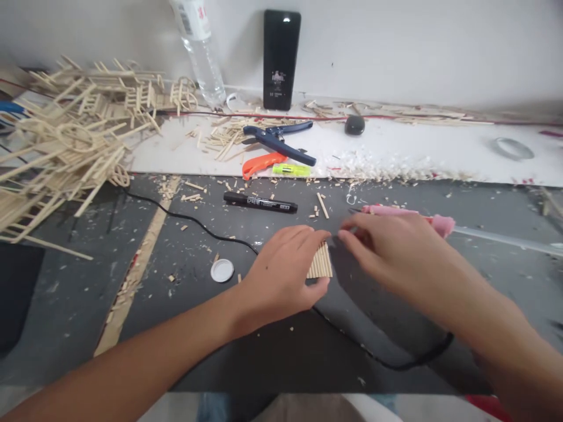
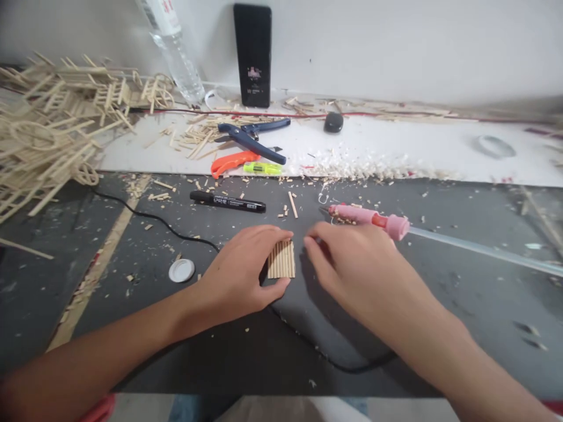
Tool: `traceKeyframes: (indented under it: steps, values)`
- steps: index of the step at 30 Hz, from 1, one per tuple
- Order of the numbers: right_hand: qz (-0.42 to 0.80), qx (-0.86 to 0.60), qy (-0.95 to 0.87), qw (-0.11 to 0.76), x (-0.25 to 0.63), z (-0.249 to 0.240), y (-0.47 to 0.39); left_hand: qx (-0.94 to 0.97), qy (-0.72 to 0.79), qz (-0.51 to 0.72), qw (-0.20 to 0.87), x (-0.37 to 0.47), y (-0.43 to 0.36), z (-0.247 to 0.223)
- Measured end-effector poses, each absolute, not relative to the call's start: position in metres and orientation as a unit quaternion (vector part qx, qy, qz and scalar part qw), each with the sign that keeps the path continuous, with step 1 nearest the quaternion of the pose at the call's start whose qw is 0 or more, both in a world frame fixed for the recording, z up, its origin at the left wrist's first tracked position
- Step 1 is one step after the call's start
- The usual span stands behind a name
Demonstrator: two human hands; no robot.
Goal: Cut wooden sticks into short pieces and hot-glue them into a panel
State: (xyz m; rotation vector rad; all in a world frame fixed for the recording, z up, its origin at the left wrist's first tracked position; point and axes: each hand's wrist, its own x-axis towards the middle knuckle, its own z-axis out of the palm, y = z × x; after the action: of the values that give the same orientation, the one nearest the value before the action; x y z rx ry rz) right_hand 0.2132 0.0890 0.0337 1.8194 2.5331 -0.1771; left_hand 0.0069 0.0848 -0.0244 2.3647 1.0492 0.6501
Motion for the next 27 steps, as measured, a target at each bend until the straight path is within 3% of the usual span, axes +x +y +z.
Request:
traceKeyframes:
  steps: [4, 15, 19, 23, 27]
  values:
    - [0.017, 0.626, 0.772, 0.11, 0.167, 0.04, 0.132, 0.856, 0.381, 0.245, 0.249, 0.006, 0.087, -0.021]
    - [-0.035, 0.643, 0.751, 0.145, 0.154, 0.041, 0.15, 0.75, 0.46, 0.346, 0.325, 0.005, 0.09, -0.018]
    - [-0.047, 0.669, 0.735, 0.099, 0.154, 0.06, 0.135, 0.6, 0.469, 0.431, 0.484, 0.005, 0.095, -0.014]
    - [-0.135, 0.664, 0.734, -0.043, 0.163, 0.065, 0.101, 0.442, 0.392, 0.455, 0.667, 0.006, 0.1, -0.011]
    - [-0.252, 0.609, 0.744, -0.112, 0.17, 0.058, 0.079, 0.437, 0.321, 0.441, 0.715, 0.004, 0.1, -0.009]
